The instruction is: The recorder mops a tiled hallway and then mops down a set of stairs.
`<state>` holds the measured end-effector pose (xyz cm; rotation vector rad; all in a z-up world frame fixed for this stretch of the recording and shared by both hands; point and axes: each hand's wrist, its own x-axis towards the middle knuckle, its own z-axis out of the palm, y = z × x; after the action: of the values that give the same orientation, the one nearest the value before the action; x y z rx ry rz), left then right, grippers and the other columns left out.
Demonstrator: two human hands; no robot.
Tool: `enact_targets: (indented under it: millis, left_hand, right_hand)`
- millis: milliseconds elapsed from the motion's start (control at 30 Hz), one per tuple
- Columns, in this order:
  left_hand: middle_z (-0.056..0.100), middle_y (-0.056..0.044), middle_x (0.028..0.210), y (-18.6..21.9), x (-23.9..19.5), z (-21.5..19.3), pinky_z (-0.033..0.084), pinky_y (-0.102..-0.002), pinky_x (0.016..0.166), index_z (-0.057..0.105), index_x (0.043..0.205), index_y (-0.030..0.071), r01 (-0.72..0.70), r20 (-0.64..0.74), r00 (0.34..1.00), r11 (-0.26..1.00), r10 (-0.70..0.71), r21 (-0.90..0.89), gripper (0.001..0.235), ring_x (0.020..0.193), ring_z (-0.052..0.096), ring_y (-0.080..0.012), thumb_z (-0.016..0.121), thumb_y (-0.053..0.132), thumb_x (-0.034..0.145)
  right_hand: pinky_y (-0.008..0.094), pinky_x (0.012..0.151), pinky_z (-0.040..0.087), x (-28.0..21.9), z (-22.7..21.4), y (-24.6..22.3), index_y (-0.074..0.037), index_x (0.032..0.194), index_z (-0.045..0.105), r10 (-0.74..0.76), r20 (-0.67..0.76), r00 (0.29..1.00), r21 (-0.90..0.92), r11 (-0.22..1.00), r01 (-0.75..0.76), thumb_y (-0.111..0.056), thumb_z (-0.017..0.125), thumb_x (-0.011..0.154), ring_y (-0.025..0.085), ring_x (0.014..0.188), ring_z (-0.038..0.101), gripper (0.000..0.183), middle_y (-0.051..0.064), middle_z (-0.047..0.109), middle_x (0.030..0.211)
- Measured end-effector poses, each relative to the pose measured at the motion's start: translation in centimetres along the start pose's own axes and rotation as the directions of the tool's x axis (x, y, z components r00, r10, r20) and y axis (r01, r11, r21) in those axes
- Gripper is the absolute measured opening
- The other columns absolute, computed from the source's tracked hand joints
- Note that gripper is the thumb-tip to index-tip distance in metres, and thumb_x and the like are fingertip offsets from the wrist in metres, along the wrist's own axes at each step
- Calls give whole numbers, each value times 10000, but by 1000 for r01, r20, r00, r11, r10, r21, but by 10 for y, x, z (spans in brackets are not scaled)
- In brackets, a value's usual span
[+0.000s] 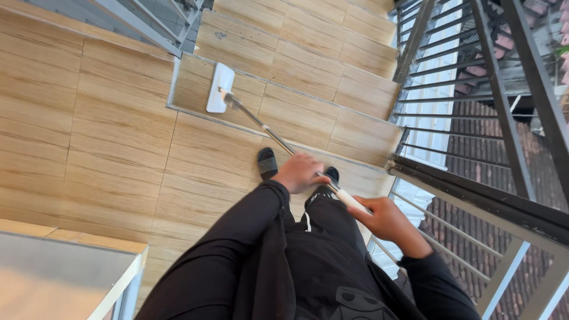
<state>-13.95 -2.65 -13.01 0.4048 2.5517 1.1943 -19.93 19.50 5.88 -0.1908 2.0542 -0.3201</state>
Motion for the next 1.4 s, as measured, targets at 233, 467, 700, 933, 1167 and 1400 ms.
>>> enact_targets:
  millis: [233, 467, 700, 933, 1167, 1400]
  left_hand:
    - [592, -179, 1250, -55, -34, 37, 293, -597, 1047, 659, 1035, 109, 304, -187, 934, 952, -305, -33, 448, 1286, 433, -415, 543, 538, 977]
    - [512, -208, 1422, -28, -10, 89, -7, -651, 1230, 670, 1147, 159, 224, -40, 974, 970, -221, 93, 325, 1513, 206, -495, 433, 360, 1052]
    - [564, -171, 1304, 112, 66, 169, -57, -680, 1180, 630, 1226, 127, 47, 69, 997, 998, -44, -38, 378, 1461, 187, -529, 380, 361, 1066]
    - [703, -97, 1083, 243, 143, 265, -124, -645, 1181, 561, 1140, 65, 140, 152, 984, 919, -89, -368, 451, 1431, 311, -370, 356, 452, 1034]
    - [571, -202, 1218, 326, 204, 319, -150, -636, 1221, 557, 1141, 16, 48, 255, 963, 880, 85, -473, 550, 1456, 315, -364, 313, 505, 1072]
    - [489, -242, 1323, 353, 259, 358, -128, -609, 1217, 521, 1092, 24, -73, 160, 963, 783, 217, -617, 535, 1528, 195, -398, 299, 511, 1086]
  right_hand:
    - [375, 584, 514, 39, 53, -22, -157, 1214, 746, -285, -165, 944, 146, 940, 309, -390, 688, 904, 227, 564, 661, 393, 196, 716, 726]
    - [422, 651, 533, -2, 44, 31, -185, 1191, 752, -194, -173, 966, 133, 967, 219, -455, 671, 912, 361, 701, 708, 397, 211, 711, 759]
    - [441, 704, 555, -80, -5, 163, -220, 1164, 773, -73, -234, 970, 85, 992, 95, -486, 669, 878, 396, 817, 713, 404, 194, 733, 836]
    - [455, 776, 570, -171, -48, 273, -262, 1212, 755, 194, -299, 934, -1, 979, -204, -547, 650, 867, 371, 882, 729, 459, 159, 765, 900]
    - [466, 820, 582, -221, -87, 340, -287, 1238, 739, 343, -333, 878, -162, 897, -412, -605, 609, 881, 354, 922, 734, 495, 138, 766, 937]
    - [449, 820, 601, -228, -124, 342, -345, 1295, 703, 462, -299, 835, -263, 801, -538, -592, 554, 927, 331, 898, 755, 467, 115, 780, 912]
